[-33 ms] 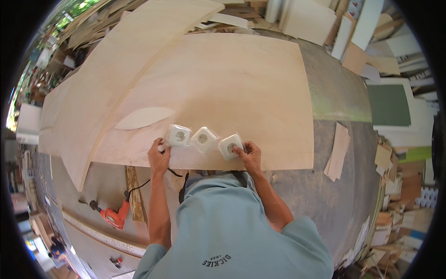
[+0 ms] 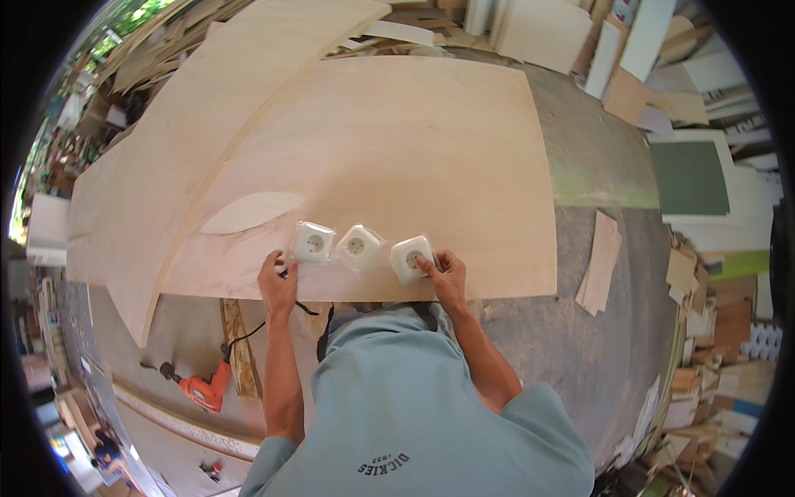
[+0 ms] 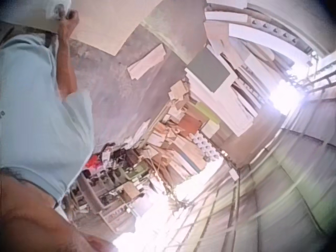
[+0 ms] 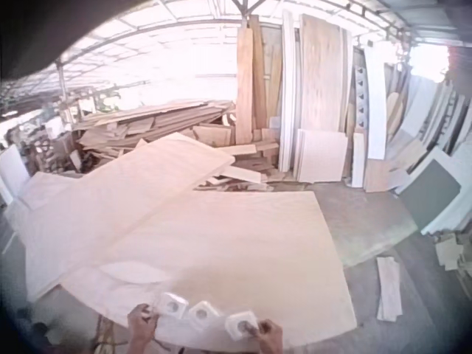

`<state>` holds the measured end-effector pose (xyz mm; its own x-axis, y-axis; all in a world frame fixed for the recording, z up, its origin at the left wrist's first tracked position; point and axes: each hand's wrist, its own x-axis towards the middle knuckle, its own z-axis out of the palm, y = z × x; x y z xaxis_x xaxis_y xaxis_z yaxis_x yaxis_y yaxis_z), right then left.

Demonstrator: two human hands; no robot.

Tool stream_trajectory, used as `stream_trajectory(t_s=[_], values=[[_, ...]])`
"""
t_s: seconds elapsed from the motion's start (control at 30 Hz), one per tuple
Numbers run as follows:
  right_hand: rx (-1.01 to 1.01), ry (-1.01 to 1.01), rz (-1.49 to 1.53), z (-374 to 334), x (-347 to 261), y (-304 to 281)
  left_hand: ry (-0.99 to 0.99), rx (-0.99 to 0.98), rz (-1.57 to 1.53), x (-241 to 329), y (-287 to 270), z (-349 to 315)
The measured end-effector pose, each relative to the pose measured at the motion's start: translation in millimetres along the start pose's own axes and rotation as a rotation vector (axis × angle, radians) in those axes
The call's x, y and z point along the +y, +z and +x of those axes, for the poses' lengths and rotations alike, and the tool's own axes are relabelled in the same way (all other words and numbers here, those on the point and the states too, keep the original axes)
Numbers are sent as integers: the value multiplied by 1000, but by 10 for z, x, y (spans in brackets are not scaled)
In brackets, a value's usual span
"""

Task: The person uses a measuring tape and a pencil to mark dimensions on plywood boards and light switch covers, moving items between work surfaces.

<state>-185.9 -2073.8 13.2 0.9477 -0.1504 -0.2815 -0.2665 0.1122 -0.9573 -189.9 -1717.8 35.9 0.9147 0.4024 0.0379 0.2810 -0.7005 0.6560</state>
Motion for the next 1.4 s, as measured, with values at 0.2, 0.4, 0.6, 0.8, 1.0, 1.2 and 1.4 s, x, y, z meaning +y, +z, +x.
stream_trajectory(t_s=[0.2, 0.4, 0.6, 0.8, 1.0, 1.2, 1.4], values=[[208, 85, 411, -181, 87, -219, 175, 228, 75, -254, 135, -75], [359, -34, 342, -416, 31, -313, 267, 284, 63, -329, 220, 106], [270, 2, 555, -354, -71, -196, 256, 245, 127, -415, 220, 199], [254, 58, 456, -303, -225, 11, -235, 212, -469, -228, -111, -123], [226, 67, 182, -115, -17, -171, -425, -184, -1020, 414, -162, -716], [265, -163, -373, -71, -208, -289, -565, -618, -1431, 1210, 255, -974], [-168, -93, -210, -200, -684, -755, -561, -746, -1393, 1948, 800, -1203]])
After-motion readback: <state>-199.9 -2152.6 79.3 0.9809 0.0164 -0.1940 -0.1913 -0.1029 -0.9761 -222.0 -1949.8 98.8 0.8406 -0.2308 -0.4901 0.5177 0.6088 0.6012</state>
